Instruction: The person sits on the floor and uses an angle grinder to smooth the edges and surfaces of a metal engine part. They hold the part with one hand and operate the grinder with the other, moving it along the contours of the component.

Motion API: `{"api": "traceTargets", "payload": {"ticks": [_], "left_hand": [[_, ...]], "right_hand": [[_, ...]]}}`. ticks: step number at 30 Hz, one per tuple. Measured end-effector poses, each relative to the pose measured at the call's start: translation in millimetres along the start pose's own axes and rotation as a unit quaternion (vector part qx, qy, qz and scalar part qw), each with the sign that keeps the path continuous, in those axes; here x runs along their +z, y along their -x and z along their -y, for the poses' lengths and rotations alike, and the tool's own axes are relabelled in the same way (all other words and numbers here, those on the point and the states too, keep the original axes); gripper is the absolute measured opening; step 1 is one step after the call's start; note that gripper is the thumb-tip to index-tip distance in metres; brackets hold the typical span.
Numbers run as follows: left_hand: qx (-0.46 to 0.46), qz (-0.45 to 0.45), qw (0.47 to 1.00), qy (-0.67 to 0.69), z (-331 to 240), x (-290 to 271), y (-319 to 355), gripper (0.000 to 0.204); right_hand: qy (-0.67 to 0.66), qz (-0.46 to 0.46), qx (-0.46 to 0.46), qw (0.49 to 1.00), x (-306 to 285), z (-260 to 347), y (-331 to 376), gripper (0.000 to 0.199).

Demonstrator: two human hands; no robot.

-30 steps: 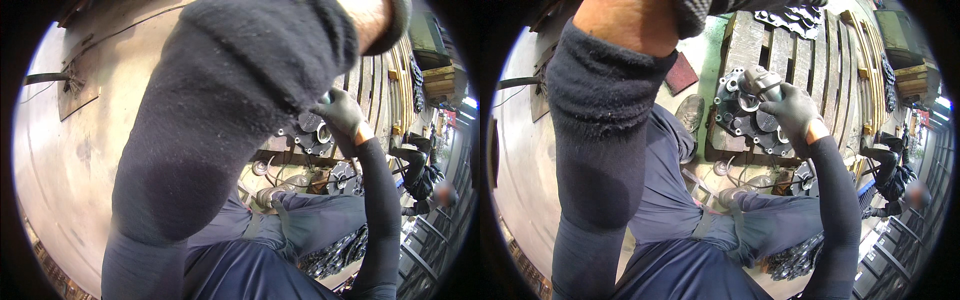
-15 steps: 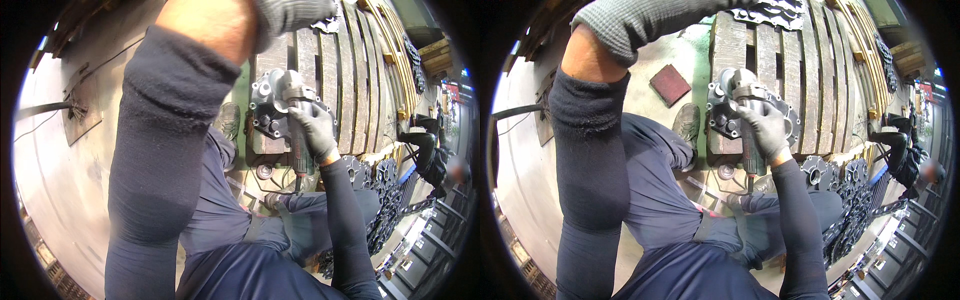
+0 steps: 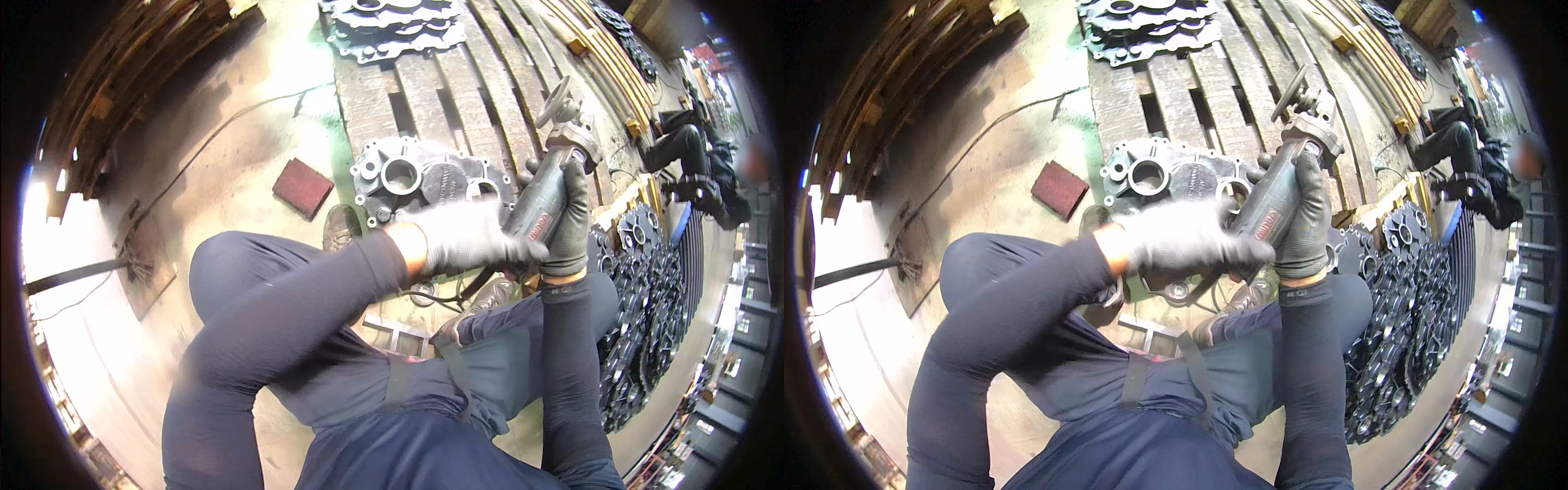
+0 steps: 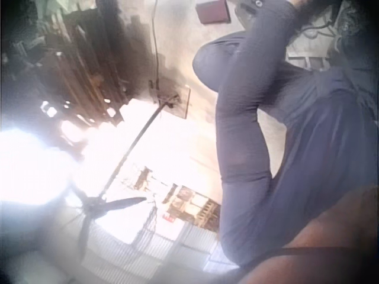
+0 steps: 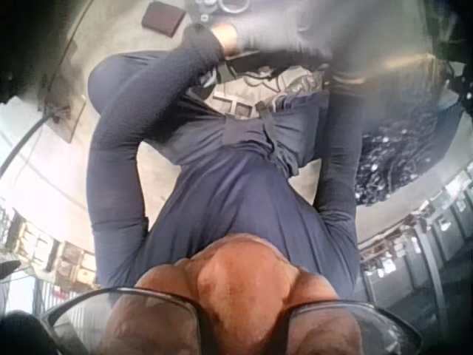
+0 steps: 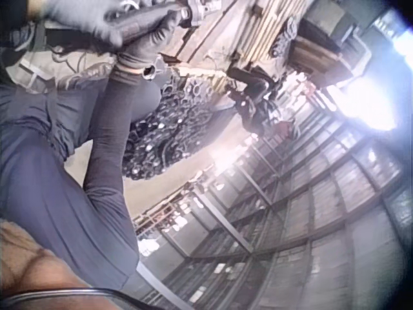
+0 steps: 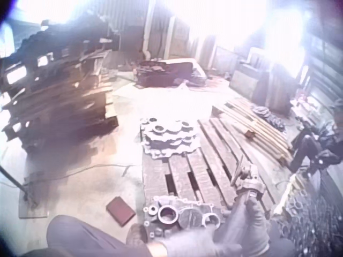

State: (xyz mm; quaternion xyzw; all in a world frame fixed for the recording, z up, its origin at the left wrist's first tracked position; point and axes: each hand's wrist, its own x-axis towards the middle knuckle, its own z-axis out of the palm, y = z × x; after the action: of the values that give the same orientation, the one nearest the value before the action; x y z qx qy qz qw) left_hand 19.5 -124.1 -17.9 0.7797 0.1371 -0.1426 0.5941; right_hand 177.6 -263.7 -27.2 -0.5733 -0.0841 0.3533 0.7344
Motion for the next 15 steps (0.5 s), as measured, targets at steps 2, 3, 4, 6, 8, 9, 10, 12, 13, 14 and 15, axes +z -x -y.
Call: {"api": "traceTargets", "payload": {"ticks": [2,3,4,6,8,9,10,12,13,14,15], "left_hand": [[0.091,-0.015,0.964,0.248,7,47,-11,0.104],[0.068,-0.037,0.959,0.272,7,60,-16,0.108],[0.062,-0.066,0.96,0.267,5,76,-24,0.11],[0.025,-0.031,0.966,0.257,-5,85,-32,0.111],[0.008,-0.035,0.976,0.215,-13,92,-31,0.112],[0.001,-0.038,0.98,0.193,-17,96,-31,0.112],[-0.007,-0.057,0.987,0.147,-19,106,-33,0.114],[-0.035,-0.031,0.992,0.118,-21,112,-32,0.114],[-0.043,-0.03,0.992,0.114,-22,113,-31,0.115],[-0.046,-0.027,0.992,0.112,-26,114,-31,0.115],[-0.049,-0.023,0.992,0.11,-30,115,-32,0.115]], "right_hand": [[-0.001,-0.009,-0.002,1.0,-4,2,0,0.063],[0.029,0.006,-0.017,0.999,-14,6,1,0.062],[0.059,0.022,-0.031,0.998,-25,11,1,0.062],[0.062,0.045,-0.002,0.997,-50,15,2,0.064],[0.053,0.024,0.032,0.998,-63,16,3,0.064],[0.01,0.018,0.046,0.999,-73,13,3,0.057],[-0.004,0.001,0.05,0.999,-78,11,7,0.06],[-0.032,0.005,0.095,0.995,-86,6,9,0.062],[-0.026,-0.005,0.096,0.995,-86,2,8,0.064],[-0.017,-0.018,0.093,0.995,-87,2,8,0.067],[-0.007,-0.032,0.091,0.995,-89,2,6,0.069]]}}
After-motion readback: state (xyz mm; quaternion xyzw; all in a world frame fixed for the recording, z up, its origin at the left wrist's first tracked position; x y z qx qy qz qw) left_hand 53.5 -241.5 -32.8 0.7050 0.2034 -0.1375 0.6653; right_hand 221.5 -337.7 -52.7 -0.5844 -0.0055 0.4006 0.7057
